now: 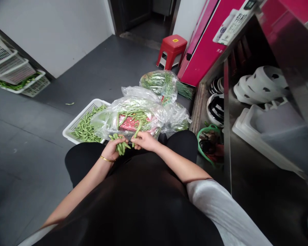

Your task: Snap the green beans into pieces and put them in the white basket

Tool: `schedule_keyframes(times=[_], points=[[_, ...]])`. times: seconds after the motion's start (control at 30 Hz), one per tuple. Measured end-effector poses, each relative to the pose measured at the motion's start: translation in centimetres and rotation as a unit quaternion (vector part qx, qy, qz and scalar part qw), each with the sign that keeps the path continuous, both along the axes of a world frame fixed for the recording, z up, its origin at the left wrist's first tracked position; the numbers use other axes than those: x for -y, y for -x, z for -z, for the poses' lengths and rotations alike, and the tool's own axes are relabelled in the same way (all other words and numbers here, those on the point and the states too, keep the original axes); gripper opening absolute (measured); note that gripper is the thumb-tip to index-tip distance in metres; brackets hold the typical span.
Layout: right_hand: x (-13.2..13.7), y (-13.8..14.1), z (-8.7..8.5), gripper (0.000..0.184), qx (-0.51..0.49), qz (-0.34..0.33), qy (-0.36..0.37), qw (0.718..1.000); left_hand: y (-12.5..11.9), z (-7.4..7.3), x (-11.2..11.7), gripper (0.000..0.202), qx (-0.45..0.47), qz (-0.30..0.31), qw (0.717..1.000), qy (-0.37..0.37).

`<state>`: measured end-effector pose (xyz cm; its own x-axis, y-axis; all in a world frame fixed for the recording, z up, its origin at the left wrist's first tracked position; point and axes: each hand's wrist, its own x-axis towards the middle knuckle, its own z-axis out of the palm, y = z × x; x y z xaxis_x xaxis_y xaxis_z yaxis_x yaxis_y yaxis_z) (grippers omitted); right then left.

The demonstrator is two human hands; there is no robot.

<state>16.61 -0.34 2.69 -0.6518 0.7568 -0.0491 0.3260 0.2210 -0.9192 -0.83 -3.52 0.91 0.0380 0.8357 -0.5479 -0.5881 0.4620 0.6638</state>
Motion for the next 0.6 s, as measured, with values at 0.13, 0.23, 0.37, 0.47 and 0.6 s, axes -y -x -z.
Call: schedule_keyframes(times=[0.13, 0.23, 0.37, 0.47, 0.6], points=[[-0.2, 0.4, 0.9, 0.016, 0.075, -0.04, 0.116, 0.99, -0.3, -0.4, 0.0, 0.032, -0.016, 0.039, 0.998, -0.047], [0.1, 1.4, 1.0, 0.01, 0.119, -0.045, -0.018, 0.992, -1.1, -0.3, 0.3, 0.033, -0.084, 0.037, 0.992, -0.085], [-0.1, 1.3, 0.2, 0.022, 0.145, -0.049, -0.064, 0.986, -1.5, -0.2, 0.3, 0.033, -0.131, -0.001, 0.985, -0.114], [-1.2, -0.2, -0.9, 0.031, 0.153, 0.015, -0.02, 0.988, -1.0, -0.4, 0.2, 0.034, -0.099, 0.01, 0.99, -0.097], [-2.6, -1.8, -2.1, 0.033, 0.033, 0.078, 0.081, 0.993, -0.7, -1.1, 0.5, 0.037, -0.08, 0.088, 0.989, -0.086]])
